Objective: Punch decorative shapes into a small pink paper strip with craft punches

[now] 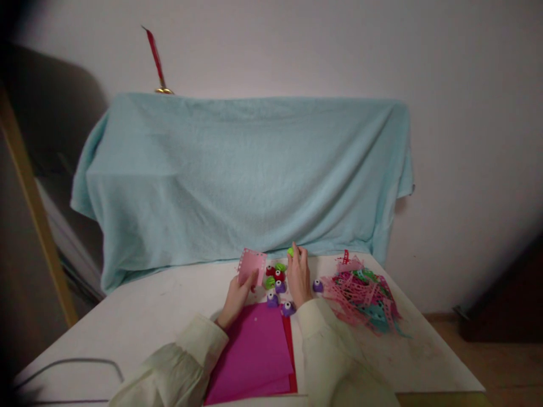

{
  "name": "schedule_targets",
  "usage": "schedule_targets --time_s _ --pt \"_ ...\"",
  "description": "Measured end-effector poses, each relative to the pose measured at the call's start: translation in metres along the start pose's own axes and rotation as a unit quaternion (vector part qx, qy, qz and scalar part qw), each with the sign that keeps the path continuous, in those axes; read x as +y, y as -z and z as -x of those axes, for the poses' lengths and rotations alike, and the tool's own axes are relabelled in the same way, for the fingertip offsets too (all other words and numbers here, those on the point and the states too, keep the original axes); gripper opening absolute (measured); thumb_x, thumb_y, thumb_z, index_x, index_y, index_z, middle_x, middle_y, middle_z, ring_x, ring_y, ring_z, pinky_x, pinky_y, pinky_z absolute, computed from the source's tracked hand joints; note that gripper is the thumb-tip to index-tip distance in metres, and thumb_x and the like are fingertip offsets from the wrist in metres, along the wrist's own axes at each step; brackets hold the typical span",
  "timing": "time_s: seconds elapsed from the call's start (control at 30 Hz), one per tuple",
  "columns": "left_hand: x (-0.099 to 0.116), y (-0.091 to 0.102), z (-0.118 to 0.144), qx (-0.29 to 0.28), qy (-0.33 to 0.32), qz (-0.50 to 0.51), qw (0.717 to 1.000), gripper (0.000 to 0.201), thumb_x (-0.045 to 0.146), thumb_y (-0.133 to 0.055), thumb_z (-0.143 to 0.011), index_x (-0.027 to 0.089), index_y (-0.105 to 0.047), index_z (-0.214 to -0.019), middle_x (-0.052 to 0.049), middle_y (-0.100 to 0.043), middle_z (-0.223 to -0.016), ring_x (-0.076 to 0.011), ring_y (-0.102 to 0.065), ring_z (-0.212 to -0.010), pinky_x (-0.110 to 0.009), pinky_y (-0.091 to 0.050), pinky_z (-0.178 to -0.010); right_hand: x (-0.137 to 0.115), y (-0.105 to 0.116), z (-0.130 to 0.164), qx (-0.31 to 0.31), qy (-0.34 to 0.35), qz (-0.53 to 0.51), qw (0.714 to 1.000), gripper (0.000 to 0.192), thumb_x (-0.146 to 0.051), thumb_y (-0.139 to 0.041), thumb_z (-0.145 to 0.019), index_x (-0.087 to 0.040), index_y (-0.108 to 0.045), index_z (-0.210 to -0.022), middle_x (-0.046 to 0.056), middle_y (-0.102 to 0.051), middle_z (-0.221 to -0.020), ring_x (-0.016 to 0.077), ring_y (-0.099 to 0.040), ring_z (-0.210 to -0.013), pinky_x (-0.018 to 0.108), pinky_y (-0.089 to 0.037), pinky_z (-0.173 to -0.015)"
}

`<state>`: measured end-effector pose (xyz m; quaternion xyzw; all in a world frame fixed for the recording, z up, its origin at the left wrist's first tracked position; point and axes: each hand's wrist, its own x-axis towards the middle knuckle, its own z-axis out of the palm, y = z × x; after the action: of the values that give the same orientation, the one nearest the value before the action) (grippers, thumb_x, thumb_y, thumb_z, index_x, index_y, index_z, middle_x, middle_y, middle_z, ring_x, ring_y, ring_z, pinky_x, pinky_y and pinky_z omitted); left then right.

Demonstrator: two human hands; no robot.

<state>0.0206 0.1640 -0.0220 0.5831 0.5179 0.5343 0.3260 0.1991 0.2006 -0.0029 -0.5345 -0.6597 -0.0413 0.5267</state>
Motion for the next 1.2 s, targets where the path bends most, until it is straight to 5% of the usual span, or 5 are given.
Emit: schedule_targets --time_s 0.3,0.63,0.97,1.2 --pt "0.003 0.001 0.000 0.011 -0.011 0.009 1.000 0.049 0.055 -0.040 -0.084 0.014 -0.056 -0.063 0.000 -0.055 -0.053 -0.0135 -0.050 -0.051 -0.022 -0.034 -0.051 -0.018 -0.011 0.013 -0.021 -0.043 -0.082 0.996 0.034 -0.035 -0.035 -0.093 -0.019 -0.043 -0.122 0.011 -0.056 -0.111 0.0221 -0.055 -0.100 0.037 -0.045 -0.084" --pt "-0.005 -0.001 -0.003 -0.001 -0.011 0.050 0.999 0.054 0.061 -0.036 -0.083 0.013 -0.059 -0.068 -0.004 -0.060 -0.058 -0.0153 -0.053 -0.053 -0.024 -0.037 -0.054 -0.023 -0.003 0.010 -0.070 0.016 -0.073 0.995 0.036 -0.027 -0.038 -0.091 -0.023 -0.051 -0.124 0.010 -0.058 -0.110 0.0208 -0.056 -0.101 0.033 -0.045 -0.087" --pt "-0.015 -0.004 -0.008 -0.007 -0.023 0.035 0.999 0.051 0.061 -0.037 -0.083 0.015 -0.055 -0.069 0.000 -0.055 -0.054 -0.0129 -0.050 -0.050 -0.022 -0.038 -0.052 -0.022 -0.008 0.007 -0.057 0.011 -0.083 0.995 0.037 -0.017 -0.039 -0.087 -0.023 -0.051 -0.122 0.009 -0.054 -0.114 0.0203 -0.051 -0.108 0.035 -0.041 -0.094" --pt "-0.020 -0.006 -0.010 -0.018 0.009 0.097 0.995 0.055 0.062 -0.038 -0.081 0.012 -0.058 -0.075 -0.004 -0.060 -0.059 -0.0123 -0.051 -0.047 -0.022 -0.039 -0.048 -0.015 -0.008 0.007 -0.057 -0.036 -0.122 0.990 0.037 -0.027 -0.046 -0.085 -0.022 -0.048 -0.121 0.010 -0.058 -0.112 0.0200 -0.060 -0.091 0.034 -0.048 -0.080"
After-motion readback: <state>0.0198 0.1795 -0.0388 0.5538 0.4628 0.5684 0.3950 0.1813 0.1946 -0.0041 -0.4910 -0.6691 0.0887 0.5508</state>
